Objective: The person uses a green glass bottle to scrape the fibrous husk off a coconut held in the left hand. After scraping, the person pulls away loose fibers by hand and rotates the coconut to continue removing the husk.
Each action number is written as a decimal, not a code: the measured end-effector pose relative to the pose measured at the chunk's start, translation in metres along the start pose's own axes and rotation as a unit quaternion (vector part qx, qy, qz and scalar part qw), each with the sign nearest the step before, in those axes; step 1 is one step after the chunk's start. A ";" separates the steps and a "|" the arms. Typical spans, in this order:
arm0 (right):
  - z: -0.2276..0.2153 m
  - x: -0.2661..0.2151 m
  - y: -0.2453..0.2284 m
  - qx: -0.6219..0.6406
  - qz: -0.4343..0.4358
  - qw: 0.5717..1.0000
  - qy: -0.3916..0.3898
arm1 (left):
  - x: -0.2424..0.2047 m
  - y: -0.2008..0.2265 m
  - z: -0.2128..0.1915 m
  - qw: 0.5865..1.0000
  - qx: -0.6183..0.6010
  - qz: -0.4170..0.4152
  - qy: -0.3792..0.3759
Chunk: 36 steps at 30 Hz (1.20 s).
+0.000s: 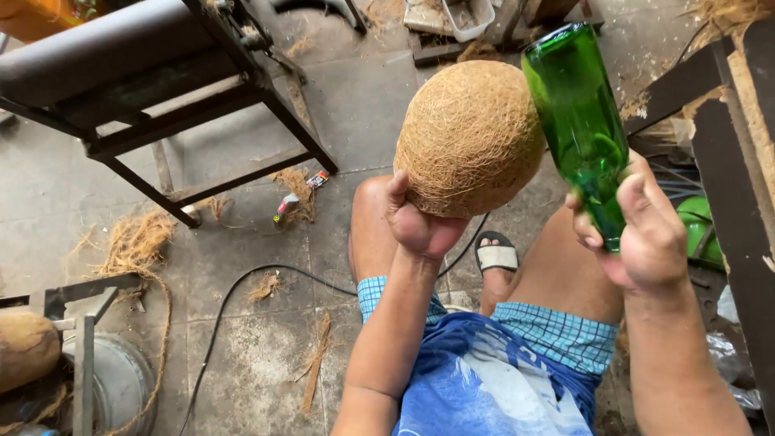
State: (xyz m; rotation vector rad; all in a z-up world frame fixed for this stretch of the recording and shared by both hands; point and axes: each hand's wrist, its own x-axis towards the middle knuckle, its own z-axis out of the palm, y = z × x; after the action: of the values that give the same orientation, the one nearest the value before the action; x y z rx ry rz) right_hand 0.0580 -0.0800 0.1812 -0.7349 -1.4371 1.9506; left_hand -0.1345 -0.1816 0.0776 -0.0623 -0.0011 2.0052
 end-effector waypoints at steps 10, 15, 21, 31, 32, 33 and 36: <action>0.024 -0.014 0.007 -0.159 -0.041 0.986 -0.036 | -0.006 -0.005 -0.018 0.998 -0.054 -0.037 -0.006; 0.014 -0.016 0.037 -0.401 -0.257 0.879 -0.020 | -0.003 -0.006 -0.021 0.997 -0.065 -0.051 -0.007; 0.018 -0.014 0.069 -0.674 -0.396 0.624 0.014 | 0.007 -0.012 -0.017 0.992 -0.110 -0.055 -0.020; 0.025 -0.019 0.044 -0.172 -0.066 0.983 0.016 | 0.019 -0.023 -0.035 0.993 -0.113 -0.036 0.014; 0.020 -0.017 0.043 -0.128 -0.058 0.990 0.025 | 0.020 -0.023 -0.032 0.994 -0.089 -0.030 0.050; 0.016 -0.016 0.042 -0.084 -0.050 0.995 0.035 | 0.020 -0.022 -0.029 0.994 -0.066 -0.024 0.087; 0.020 -0.012 0.048 -0.135 -0.067 0.988 0.038 | 0.023 -0.027 -0.038 0.994 -0.089 -0.012 0.055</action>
State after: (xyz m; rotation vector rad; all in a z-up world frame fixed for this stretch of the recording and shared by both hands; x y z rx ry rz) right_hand 0.0450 -0.1124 0.1413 -0.8009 -1.6770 1.6288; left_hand -0.1177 -0.1503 0.0399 -0.2851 -0.1085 1.9712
